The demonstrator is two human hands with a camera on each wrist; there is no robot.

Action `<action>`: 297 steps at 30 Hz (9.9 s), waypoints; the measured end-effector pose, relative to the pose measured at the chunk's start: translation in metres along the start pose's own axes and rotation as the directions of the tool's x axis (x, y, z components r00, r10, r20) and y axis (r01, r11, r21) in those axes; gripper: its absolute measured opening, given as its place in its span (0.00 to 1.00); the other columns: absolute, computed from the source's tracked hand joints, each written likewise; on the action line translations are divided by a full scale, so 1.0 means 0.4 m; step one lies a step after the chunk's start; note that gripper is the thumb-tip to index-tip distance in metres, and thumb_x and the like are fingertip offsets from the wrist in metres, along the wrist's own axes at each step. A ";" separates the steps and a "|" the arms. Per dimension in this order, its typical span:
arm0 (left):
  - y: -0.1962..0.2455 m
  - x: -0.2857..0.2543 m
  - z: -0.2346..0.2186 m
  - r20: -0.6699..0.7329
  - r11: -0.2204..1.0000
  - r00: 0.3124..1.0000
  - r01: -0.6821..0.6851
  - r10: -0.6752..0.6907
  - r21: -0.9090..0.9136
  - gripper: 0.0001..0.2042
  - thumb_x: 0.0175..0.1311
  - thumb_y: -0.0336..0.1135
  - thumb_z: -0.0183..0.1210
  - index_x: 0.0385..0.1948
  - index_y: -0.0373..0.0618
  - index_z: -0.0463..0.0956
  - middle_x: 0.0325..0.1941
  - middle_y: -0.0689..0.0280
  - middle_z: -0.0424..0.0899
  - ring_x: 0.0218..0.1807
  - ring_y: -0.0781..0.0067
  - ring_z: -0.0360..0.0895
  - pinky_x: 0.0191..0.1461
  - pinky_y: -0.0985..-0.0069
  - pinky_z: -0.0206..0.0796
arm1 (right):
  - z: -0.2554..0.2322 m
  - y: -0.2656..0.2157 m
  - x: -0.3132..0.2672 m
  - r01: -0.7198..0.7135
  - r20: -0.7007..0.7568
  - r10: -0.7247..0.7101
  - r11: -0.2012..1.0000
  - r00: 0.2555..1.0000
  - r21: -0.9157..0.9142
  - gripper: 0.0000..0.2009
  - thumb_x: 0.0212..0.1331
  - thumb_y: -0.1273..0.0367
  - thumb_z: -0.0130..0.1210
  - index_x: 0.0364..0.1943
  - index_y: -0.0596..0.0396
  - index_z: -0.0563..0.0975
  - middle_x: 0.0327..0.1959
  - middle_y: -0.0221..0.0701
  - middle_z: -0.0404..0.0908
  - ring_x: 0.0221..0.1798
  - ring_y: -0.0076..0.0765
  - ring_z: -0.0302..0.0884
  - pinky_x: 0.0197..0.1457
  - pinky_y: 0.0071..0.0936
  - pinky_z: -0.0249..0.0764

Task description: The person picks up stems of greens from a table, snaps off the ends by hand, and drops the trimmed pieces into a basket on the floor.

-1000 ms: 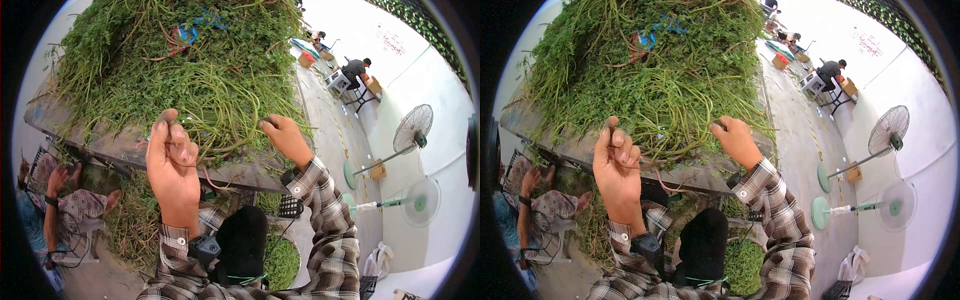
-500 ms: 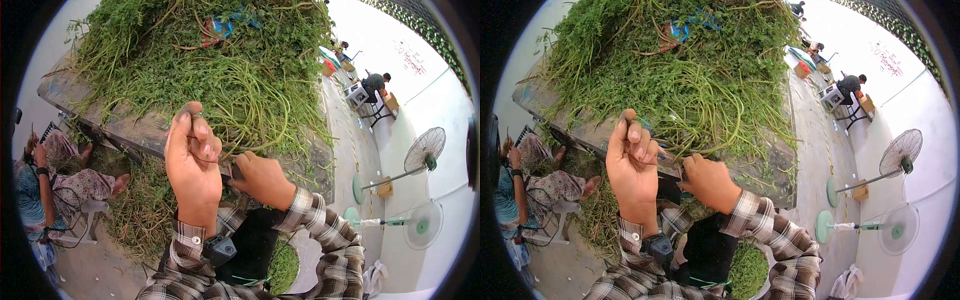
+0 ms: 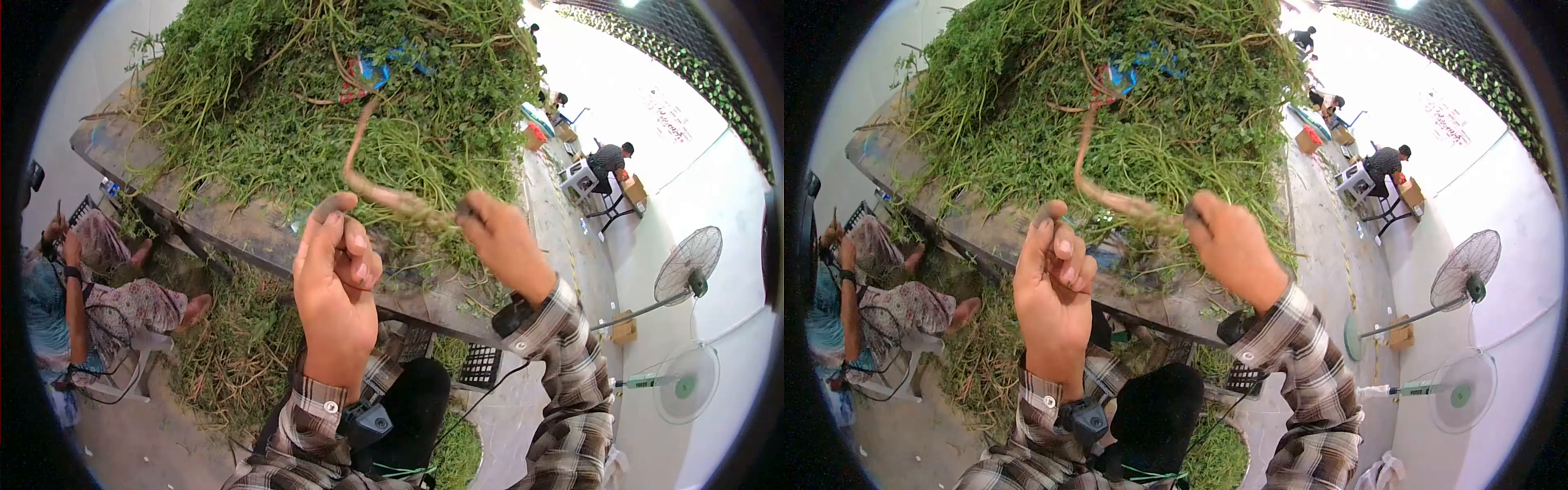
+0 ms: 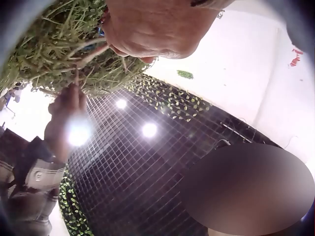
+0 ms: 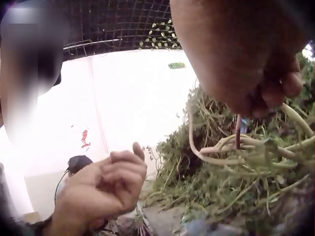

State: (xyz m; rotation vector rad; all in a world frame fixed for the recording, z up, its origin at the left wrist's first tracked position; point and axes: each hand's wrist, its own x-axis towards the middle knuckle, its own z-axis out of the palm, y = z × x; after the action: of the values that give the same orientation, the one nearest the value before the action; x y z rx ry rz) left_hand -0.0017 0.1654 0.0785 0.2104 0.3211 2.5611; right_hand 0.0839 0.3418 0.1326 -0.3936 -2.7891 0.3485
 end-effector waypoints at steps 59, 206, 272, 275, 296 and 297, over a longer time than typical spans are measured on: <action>-0.122 0.006 -0.050 -0.219 0.954 0.944 0.277 -0.247 0.115 0.06 0.61 0.27 0.53 0.39 0.47 0.68 0.28 0.76 0.69 0.24 0.87 0.64 0.25 0.86 0.56 | 0.092 0.217 -0.033 0.144 0.121 -0.130 0.983 0.984 -0.116 0.15 0.44 0.77 0.49 0.40 0.59 0.75 0.55 0.39 0.66 0.54 0.48 0.65 0.56 0.37 0.65; -0.211 -0.065 -0.018 0.244 0.669 0.751 0.330 -0.613 0.666 0.12 0.68 0.39 0.45 0.30 0.40 0.68 0.16 0.75 0.59 0.18 0.83 0.58 0.22 0.83 0.56 | -0.038 -0.059 -0.379 -0.201 -0.368 0.181 0.980 0.912 -0.016 0.15 0.46 0.73 0.56 0.42 0.55 0.73 0.40 0.37 0.77 0.45 0.40 0.73 0.45 0.34 0.69; -0.331 -0.152 -0.081 0.389 0.375 0.820 -0.234 -0.419 0.897 0.10 0.67 0.37 0.44 0.32 0.40 0.68 0.18 0.71 0.64 0.19 0.82 0.61 0.23 0.81 0.54 | -0.012 -0.016 -0.299 -0.106 -0.281 0.235 0.908 0.930 0.405 0.15 0.56 0.65 0.51 0.43 0.61 0.73 0.27 0.28 0.75 0.30 0.27 0.70 0.36 0.26 0.67; -0.323 -0.149 -0.074 0.326 0.432 0.838 -0.123 -0.437 0.894 0.08 0.66 0.36 0.46 0.36 0.41 0.68 0.19 0.73 0.63 0.18 0.85 0.59 0.21 0.83 0.52 | 0.000 -0.014 -0.284 -0.204 -0.097 0.311 0.798 0.946 0.567 0.12 0.58 0.66 0.49 0.39 0.61 0.74 0.25 0.27 0.74 0.29 0.25 0.69 0.34 0.25 0.66; -0.256 -0.179 -0.009 0.192 0.602 0.716 0.376 -0.671 0.704 0.12 0.67 0.43 0.47 0.27 0.46 0.67 0.14 0.80 0.57 0.14 0.91 0.50 0.16 0.88 0.41 | -0.045 0.217 -0.278 0.136 -0.181 0.798 0.125 0.574 0.983 0.05 0.58 0.70 0.49 0.27 0.54 0.68 0.13 0.17 0.56 0.11 0.14 0.49 0.12 0.15 0.45; -0.256 -0.189 -0.027 0.237 0.594 0.737 0.266 -0.633 0.759 0.12 0.67 0.42 0.47 0.27 0.45 0.68 0.14 0.80 0.58 0.14 0.91 0.50 0.16 0.88 0.41 | -0.067 0.271 -0.282 0.205 -0.177 0.828 0.077 0.532 0.976 0.04 0.56 0.72 0.49 0.25 0.52 0.68 0.12 0.17 0.55 0.11 0.14 0.48 0.12 0.16 0.44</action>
State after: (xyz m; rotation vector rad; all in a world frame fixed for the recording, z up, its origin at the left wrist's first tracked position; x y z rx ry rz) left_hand 0.1106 0.2070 0.0343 0.9106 0.9820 1.6576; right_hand 0.2209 0.4141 0.0981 -0.6796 -0.9898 1.5834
